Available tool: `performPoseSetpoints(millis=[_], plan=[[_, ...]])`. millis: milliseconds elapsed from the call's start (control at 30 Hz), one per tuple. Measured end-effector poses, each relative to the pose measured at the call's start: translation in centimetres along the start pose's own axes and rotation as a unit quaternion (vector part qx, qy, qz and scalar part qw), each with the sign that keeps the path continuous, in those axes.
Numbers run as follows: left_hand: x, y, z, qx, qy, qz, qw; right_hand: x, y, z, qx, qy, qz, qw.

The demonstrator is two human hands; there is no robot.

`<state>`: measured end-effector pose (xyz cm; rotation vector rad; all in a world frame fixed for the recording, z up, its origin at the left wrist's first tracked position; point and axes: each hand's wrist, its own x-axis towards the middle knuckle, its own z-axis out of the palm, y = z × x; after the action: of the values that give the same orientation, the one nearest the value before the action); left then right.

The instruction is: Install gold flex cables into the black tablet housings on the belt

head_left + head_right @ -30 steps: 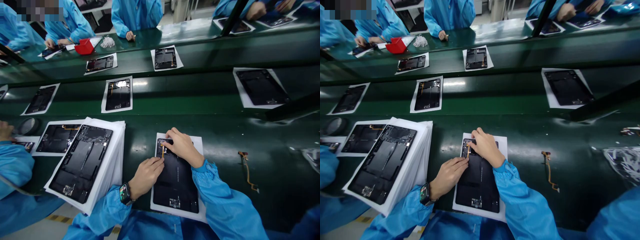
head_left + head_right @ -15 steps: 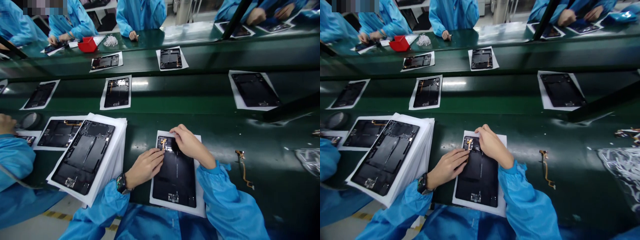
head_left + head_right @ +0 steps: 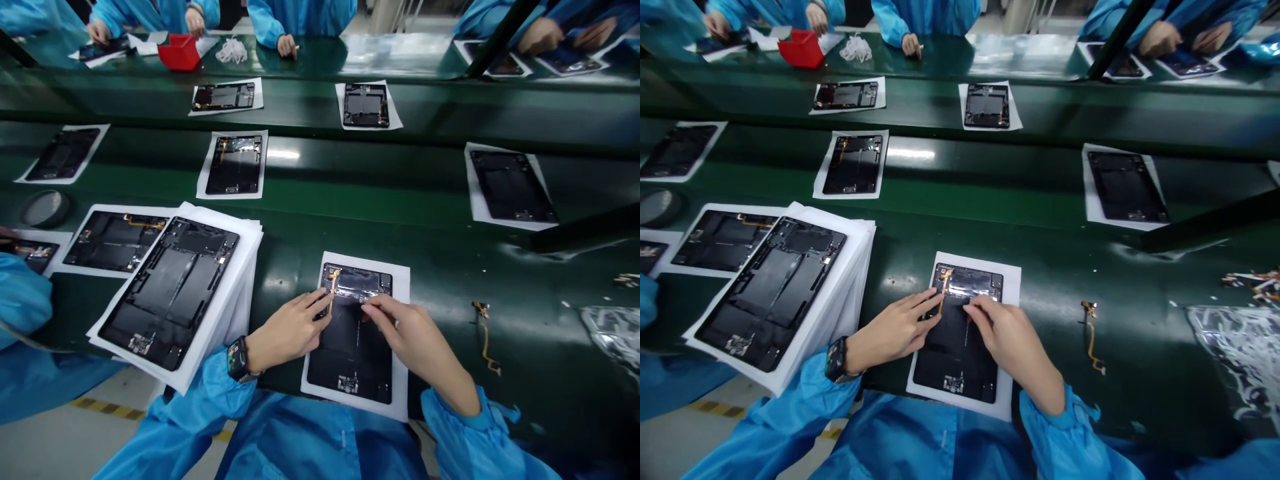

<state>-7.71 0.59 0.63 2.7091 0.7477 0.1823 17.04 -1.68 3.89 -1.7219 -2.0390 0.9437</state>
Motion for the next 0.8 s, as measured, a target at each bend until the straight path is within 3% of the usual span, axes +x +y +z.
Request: performPoseSetpoints(millis=[167,367,600,800], plan=[[-0.5,-0.6,-0.3,-0.073,0.025,0.015,0.997,-1.0,-1.5,2.6,0.011,0.015,-0.036,0.999],[-0.6,-1.0,-0.6,-0.123,0.091,-0.050,0.987,-0.6,-2.8,4.6,-0.083,0.001,-0.094,0.992],[-0.8,-1.3,0.0,-0.096,0.050,-0.093,0.990,0.1,-4.6,6.3,-0.186,0.019,-0.125,0.974],[-0.8,-1.4,0.0,-0.106,0.058,-0.096,0.988,-0.1,-4.6,7.1,-0.139,0.038,-0.096,0.985]])
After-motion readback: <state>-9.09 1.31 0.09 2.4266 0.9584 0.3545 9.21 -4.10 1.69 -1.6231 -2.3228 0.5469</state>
